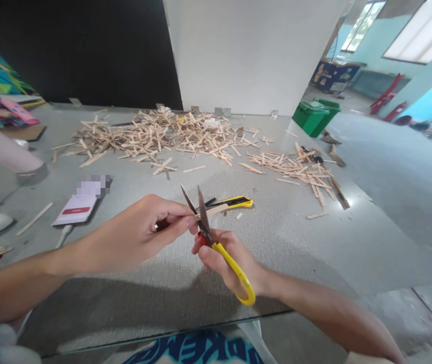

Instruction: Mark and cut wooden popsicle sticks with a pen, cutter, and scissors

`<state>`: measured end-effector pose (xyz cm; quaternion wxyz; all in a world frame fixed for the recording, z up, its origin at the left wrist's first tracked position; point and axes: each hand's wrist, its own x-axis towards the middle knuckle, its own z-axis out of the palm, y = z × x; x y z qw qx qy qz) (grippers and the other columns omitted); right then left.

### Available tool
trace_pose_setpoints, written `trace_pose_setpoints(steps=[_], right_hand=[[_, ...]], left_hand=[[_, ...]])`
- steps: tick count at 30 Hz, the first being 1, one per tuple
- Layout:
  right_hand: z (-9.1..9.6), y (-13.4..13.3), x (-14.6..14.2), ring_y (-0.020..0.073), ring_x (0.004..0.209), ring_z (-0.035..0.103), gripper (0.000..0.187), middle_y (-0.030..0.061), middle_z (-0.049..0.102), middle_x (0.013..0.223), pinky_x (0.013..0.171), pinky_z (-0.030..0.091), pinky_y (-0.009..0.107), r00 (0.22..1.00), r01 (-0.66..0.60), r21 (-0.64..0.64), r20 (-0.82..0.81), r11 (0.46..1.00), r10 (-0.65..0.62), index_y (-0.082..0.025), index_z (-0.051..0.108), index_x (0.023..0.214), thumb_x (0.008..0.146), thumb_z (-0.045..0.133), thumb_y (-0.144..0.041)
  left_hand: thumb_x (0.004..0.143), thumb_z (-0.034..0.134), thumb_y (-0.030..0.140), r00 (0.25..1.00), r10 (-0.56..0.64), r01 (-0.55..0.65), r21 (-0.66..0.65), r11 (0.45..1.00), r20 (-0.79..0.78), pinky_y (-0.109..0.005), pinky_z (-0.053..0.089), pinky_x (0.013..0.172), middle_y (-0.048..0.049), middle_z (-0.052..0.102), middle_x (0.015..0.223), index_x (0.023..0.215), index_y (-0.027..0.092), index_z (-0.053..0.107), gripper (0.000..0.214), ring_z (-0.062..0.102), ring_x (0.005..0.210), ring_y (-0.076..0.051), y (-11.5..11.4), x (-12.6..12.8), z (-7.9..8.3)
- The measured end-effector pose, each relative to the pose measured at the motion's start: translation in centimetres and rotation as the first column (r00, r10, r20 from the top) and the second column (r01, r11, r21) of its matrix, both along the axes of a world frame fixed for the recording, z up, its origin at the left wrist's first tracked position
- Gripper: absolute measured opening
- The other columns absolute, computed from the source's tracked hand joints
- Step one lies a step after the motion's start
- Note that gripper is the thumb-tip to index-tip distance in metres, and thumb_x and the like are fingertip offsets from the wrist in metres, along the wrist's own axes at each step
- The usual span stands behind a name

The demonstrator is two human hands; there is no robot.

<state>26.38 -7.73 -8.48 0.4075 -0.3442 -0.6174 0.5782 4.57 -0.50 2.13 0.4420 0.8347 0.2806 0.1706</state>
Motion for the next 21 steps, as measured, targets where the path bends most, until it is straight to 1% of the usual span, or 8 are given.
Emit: trace_pose_setpoints(steps=[3, 7, 12, 17, 21], right_hand=[[-0.6, -0.1, -0.3, 0.0170, 0.070, 0.052, 0.055, 0.0008, 0.057, 0.075, 0.068, 0.041, 0.032, 1.000, 0.029, -0.019, -0.004, 0.999, -0.029, -0.019, 0.064, 0.090, 0.108, 0.060, -0.071], [-0.6, -0.4, -0.8, 0.0140, 0.065, 0.047, 0.050, -0.0018, 0.053, 0.074, 0.063, 0.039, 0.030, 0.996, 0.069, -0.091, -0.051, 0.993, -0.074, -0.019, 0.062, 0.090, 0.108, 0.063, -0.066], [-1.2, -0.8, -0.7, 0.0142, 0.065, 0.046, 0.045, -0.0025, 0.051, 0.073, 0.063, 0.042, 0.029, 0.995, 0.078, -0.131, -0.054, 0.988, -0.086, -0.020, 0.063, 0.090, 0.110, 0.063, -0.061], [-1.8, -1.0, -0.7, 0.0131, 0.062, 0.047, 0.042, -0.0031, 0.051, 0.073, 0.059, 0.042, 0.027, 0.992, 0.096, -0.173, -0.060, 0.980, -0.108, -0.020, 0.062, 0.086, 0.110, 0.066, -0.055], [-1.9, -1.0, -0.7, 0.0129, 0.060, 0.048, 0.040, -0.0035, 0.050, 0.071, 0.057, 0.042, 0.027, 0.992, 0.103, -0.167, -0.054, 0.981, -0.113, -0.020, 0.061, 0.084, 0.109, 0.067, -0.051]], left_hand=[[0.110, 0.052, 0.023, 1.000, 0.010, -0.010, 0.002, 1.000, 0.001, -0.021, 0.025, 0.050, 0.0053, 0.052, 0.060, 0.079, 0.013, 0.073, 0.038, 0.039, 0.054, -0.007, 0.0, 0.2, -0.3], [0.109, 0.051, 0.024, 1.000, 0.022, -0.022, 0.012, 1.000, -0.009, -0.022, 0.025, 0.050, 0.0064, 0.045, 0.059, 0.078, 0.014, 0.071, 0.039, 0.035, 0.055, -0.007, -0.1, 0.4, -0.7], [0.107, 0.052, 0.025, 0.996, 0.086, -0.083, 0.083, 0.993, -0.032, -0.022, 0.025, 0.052, 0.0062, 0.041, 0.061, 0.072, 0.015, 0.064, 0.038, 0.033, 0.058, -0.008, -0.5, 0.5, -1.0], [0.107, 0.053, 0.028, 0.993, 0.111, -0.109, 0.049, 0.993, -0.044, -0.024, 0.025, 0.053, 0.0059, 0.041, 0.062, 0.070, 0.017, 0.060, 0.039, 0.034, 0.058, -0.009, -0.6, 0.6, -1.0], [0.107, 0.054, 0.029, 0.991, 0.121, -0.119, 0.032, 0.992, -0.052, -0.023, 0.026, 0.054, 0.0058, 0.044, 0.063, 0.075, 0.017, 0.064, 0.036, 0.036, 0.058, -0.009, -0.6, 0.6, -0.8]])
